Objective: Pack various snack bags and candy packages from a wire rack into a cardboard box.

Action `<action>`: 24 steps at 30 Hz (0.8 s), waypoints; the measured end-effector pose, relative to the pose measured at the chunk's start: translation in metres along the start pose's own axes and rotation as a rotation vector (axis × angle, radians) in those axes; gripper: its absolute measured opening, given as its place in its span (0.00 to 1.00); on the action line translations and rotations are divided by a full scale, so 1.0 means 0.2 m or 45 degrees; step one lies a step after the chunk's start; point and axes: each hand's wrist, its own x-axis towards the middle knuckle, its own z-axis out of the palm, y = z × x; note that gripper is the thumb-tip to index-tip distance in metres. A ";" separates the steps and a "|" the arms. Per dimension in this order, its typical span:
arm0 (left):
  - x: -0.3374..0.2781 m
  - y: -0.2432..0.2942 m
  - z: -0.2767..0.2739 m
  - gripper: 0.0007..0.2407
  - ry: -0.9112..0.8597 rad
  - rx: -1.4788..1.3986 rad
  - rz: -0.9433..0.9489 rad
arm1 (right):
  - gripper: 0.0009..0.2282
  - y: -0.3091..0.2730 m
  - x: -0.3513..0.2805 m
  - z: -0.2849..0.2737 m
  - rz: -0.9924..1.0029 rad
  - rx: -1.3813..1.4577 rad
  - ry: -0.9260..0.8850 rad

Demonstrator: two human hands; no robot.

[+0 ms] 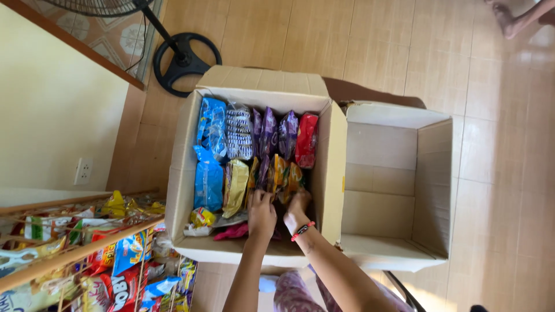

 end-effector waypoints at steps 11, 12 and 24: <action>-0.07 0.10 -0.02 0.18 -1.030 1.018 -0.074 | 0.30 0.02 0.00 0.03 0.705 1.181 -0.541; -0.08 -0.02 0.12 0.18 -1.028 1.016 -0.075 | 0.30 0.00 0.01 0.04 0.703 1.179 -0.543; -0.12 -0.03 -0.06 0.11 -0.745 0.533 -0.095 | 0.38 0.24 0.27 -0.01 0.699 0.600 -0.424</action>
